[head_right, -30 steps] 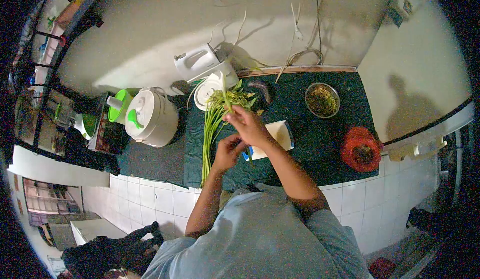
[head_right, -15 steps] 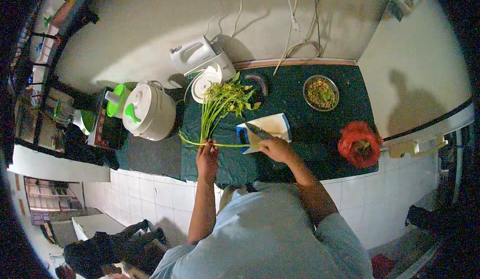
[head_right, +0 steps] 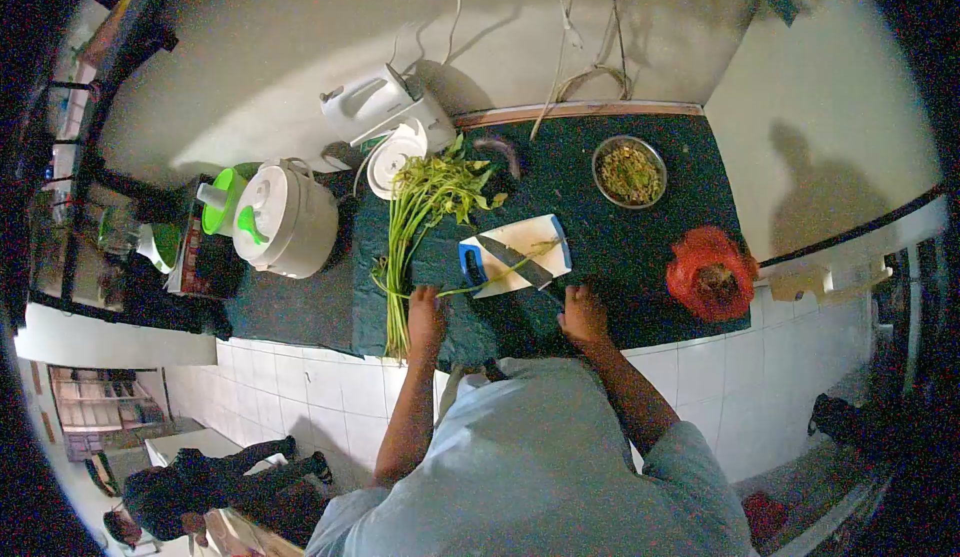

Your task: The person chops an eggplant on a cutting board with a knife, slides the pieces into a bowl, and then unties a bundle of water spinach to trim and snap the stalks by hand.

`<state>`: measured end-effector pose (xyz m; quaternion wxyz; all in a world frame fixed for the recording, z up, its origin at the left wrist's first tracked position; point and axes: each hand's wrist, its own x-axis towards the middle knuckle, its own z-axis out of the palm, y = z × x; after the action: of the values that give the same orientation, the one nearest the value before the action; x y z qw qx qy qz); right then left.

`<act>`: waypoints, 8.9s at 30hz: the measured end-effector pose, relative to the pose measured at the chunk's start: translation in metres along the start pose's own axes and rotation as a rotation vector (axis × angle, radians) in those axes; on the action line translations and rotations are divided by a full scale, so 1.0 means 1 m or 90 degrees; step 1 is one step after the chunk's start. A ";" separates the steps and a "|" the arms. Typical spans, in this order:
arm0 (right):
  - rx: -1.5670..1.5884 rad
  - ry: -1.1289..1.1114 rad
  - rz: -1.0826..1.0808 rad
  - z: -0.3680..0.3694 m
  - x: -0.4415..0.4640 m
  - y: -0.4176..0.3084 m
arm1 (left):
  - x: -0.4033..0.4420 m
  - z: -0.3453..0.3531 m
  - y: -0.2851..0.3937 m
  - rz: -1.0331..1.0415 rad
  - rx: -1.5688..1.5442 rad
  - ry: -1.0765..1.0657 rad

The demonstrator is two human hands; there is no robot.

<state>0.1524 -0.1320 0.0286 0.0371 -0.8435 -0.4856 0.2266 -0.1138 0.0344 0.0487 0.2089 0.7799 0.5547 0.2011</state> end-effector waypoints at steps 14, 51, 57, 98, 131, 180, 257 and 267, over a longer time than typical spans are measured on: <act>0.101 0.031 -0.029 -0.045 -0.101 0.064 | 0.017 0.034 -0.023 0.142 0.043 -0.239; 0.086 0.126 0.093 0.054 0.032 -0.010 | -0.029 0.004 0.017 0.213 0.127 -0.246; 0.148 0.132 0.007 0.029 0.043 -0.033 | -0.056 0.019 -0.006 0.135 0.125 -0.284; 0.423 0.508 -0.100 -0.007 0.034 0.021 | 0.018 0.033 0.020 0.176 -0.181 -0.148; 0.160 0.241 0.140 -0.002 0.015 0.012 | 0.024 0.086 0.027 0.216 0.106 -0.103; 0.264 0.059 -0.031 0.004 -0.028 -0.044 | 0.041 0.083 0.018 0.212 0.089 -0.087; 0.250 0.117 -0.100 0.028 0.032 -0.059 | 0.012 0.085 0.020 0.285 0.135 -0.089; 0.321 0.202 -0.066 0.008 -0.022 -0.029 | 0.028 0.093 0.065 0.247 -0.135 -0.142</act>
<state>0.1160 -0.1366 0.0371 0.3324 -0.8067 -0.4444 0.2030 -0.0041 0.0322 0.0090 0.3069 0.8629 0.3440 0.2070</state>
